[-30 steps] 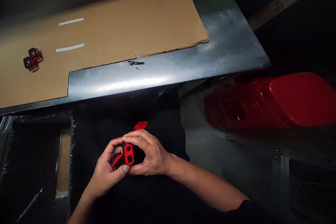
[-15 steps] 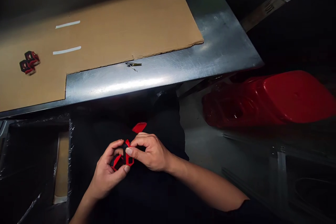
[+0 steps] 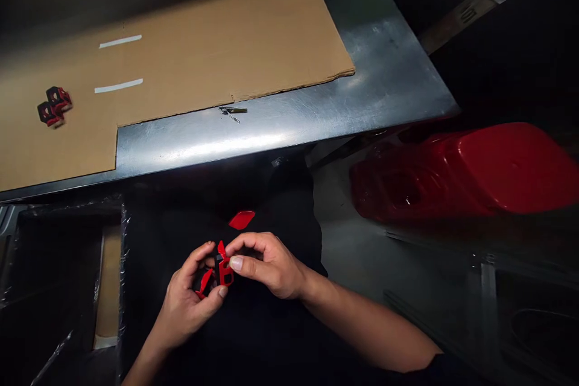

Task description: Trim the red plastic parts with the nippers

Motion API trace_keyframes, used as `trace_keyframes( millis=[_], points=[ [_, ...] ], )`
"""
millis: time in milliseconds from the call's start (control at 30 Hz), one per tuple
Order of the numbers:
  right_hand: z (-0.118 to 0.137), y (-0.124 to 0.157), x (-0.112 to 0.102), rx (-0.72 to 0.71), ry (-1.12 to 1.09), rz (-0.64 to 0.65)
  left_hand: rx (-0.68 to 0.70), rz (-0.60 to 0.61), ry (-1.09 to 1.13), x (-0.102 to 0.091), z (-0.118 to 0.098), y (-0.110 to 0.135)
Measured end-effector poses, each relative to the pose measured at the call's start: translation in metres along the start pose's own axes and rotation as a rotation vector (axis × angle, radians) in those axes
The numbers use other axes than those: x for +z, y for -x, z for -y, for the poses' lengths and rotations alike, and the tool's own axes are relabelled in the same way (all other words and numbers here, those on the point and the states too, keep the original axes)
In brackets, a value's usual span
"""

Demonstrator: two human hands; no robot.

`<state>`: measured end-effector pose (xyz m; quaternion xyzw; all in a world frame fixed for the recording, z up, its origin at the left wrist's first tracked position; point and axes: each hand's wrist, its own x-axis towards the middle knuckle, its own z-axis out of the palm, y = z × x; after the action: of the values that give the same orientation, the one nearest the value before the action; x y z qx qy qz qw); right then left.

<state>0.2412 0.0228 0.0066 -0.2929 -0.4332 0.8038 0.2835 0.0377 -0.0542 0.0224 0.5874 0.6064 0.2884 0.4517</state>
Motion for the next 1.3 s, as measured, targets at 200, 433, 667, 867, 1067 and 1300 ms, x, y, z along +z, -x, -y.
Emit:
trace_keyframes(
  millis=[200,433,667,867,1067,1300],
  points=[
    [0.0,-0.002,0.004,0.002,0.052,0.023,0.242,-0.075,-0.171,0.001,0.007,-0.001],
    [-0.002,-0.006,0.009,-0.102,0.163,-0.042,0.235,-0.129,-0.176,0.0,0.016,0.0],
    [-0.007,-0.007,0.012,-0.366,0.288,-0.061,-0.174,-0.129,0.154,-0.005,0.02,0.008],
    [-0.011,-0.008,0.014,-0.473,0.376,-0.051,-0.15,-0.096,0.208,-0.003,0.017,0.009],
    [-0.018,-0.007,0.013,-0.519,0.465,-0.039,-0.075,-0.122,0.182,-0.001,0.022,0.014],
    [-0.019,-0.008,0.012,-0.569,0.603,-0.056,0.083,-0.161,0.103,0.004,0.023,0.011]
  ],
)
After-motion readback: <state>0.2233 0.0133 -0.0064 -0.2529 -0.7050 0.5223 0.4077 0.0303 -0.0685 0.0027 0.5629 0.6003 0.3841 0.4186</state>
